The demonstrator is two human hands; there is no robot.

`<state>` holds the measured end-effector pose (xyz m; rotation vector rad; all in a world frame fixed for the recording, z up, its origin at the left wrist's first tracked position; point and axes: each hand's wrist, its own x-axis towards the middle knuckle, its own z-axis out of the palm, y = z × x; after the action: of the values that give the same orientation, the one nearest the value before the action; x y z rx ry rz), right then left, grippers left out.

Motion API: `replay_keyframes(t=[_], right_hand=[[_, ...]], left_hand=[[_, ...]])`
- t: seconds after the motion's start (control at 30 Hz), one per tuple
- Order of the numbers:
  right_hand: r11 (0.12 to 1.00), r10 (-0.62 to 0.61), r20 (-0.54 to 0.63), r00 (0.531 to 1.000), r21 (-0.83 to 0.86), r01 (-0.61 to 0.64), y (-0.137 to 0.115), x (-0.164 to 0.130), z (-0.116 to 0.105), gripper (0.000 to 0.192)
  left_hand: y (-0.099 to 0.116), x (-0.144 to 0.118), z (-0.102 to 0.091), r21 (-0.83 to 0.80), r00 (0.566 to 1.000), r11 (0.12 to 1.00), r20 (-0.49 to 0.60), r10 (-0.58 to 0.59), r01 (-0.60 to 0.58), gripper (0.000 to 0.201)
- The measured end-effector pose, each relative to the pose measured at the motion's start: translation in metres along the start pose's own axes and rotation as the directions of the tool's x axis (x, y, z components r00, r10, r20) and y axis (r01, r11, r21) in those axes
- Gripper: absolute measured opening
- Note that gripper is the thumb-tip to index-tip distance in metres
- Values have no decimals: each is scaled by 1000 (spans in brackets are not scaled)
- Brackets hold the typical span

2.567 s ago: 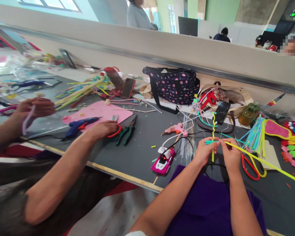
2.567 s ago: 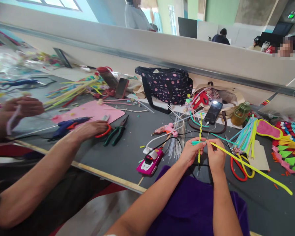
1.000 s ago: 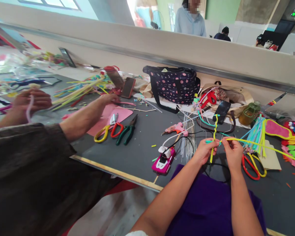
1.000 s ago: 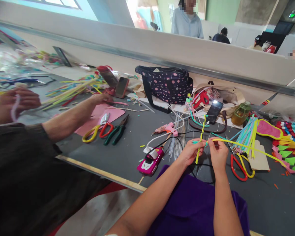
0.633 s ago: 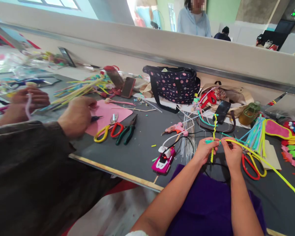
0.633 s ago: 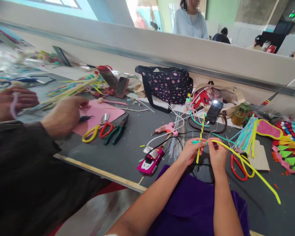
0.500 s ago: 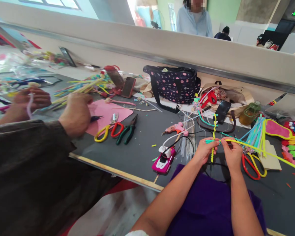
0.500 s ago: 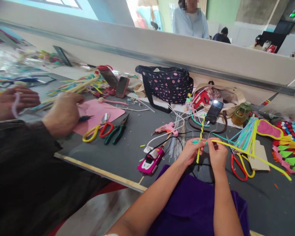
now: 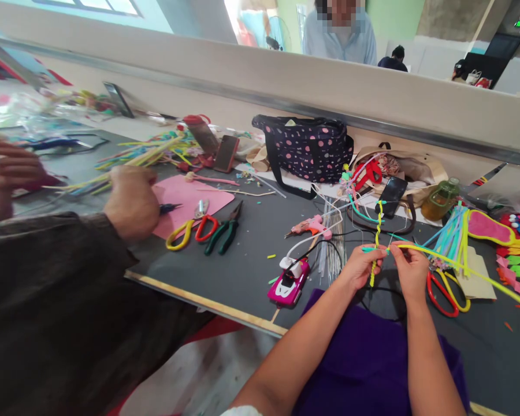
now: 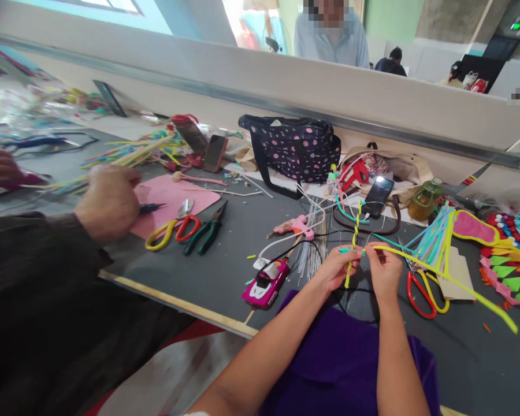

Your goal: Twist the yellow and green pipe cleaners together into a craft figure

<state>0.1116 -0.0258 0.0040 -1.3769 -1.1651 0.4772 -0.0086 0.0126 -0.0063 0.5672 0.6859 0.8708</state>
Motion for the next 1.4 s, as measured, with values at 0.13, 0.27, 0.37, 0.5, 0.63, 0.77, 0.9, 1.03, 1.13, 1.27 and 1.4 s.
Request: replay_keyframes(t=[0.13, 0.27, 0.37, 0.5, 0.63, 0.77, 0.9, 1.03, 1.13, 1.27, 1.4], right_hand=[[990, 77, -2, 997, 116, -76, 0, 0, 2, 25], [953, 161, 5, 987, 261, -157, -1, 0, 5, 24], [903, 217, 31, 976, 374, -213, -1, 0, 6, 23], [786, 317, 123, 940, 520, -333, -2, 2, 5, 22], [676, 381, 226, 896, 594, -437, -3, 2, 4, 24], [658, 392, 223, 893, 611, -441, -4, 3, 3, 32], [711, 374, 168, 912, 580, -398, -2, 4, 4, 41], [798, 334, 99, 937, 499, -337, -2, 5, 6, 47], [848, 304, 12, 953, 452, -276, -1, 4, 8, 49], [889, 273, -78, 959, 401, -221, 0, 2, 9, 44], [964, 163, -92, 982, 225, -139, -1, -1, 9, 27]], left_hand=[[-1, 1, -1, -43, 1000, 999, 8, -22, 23, 32], [0, -1, 1, -75, 999, 997, 27, -22, 24, 33], [1, -2, 2, -94, 998, 995, 54, -30, 35, 34], [2, -5, 2, -97, 993, 994, 113, -32, 43, 33], [4, -6, 1, -65, 984, 996, 171, -43, 55, 32], [4, -6, 1, -11, 983, 998, 174, -57, 60, 32], [3, -5, 2, 47, 993, 999, 114, -31, 26, 34], [2, -4, 3, 60, 997, 998, 82, -4, -1, 35], [2, -5, 3, 48, 995, 999, 95, 16, -21, 36], [2, -5, 2, 44, 994, 999, 103, 26, -30, 35], [2, -5, 2, 48, 995, 997, 78, 56, -59, 33]])
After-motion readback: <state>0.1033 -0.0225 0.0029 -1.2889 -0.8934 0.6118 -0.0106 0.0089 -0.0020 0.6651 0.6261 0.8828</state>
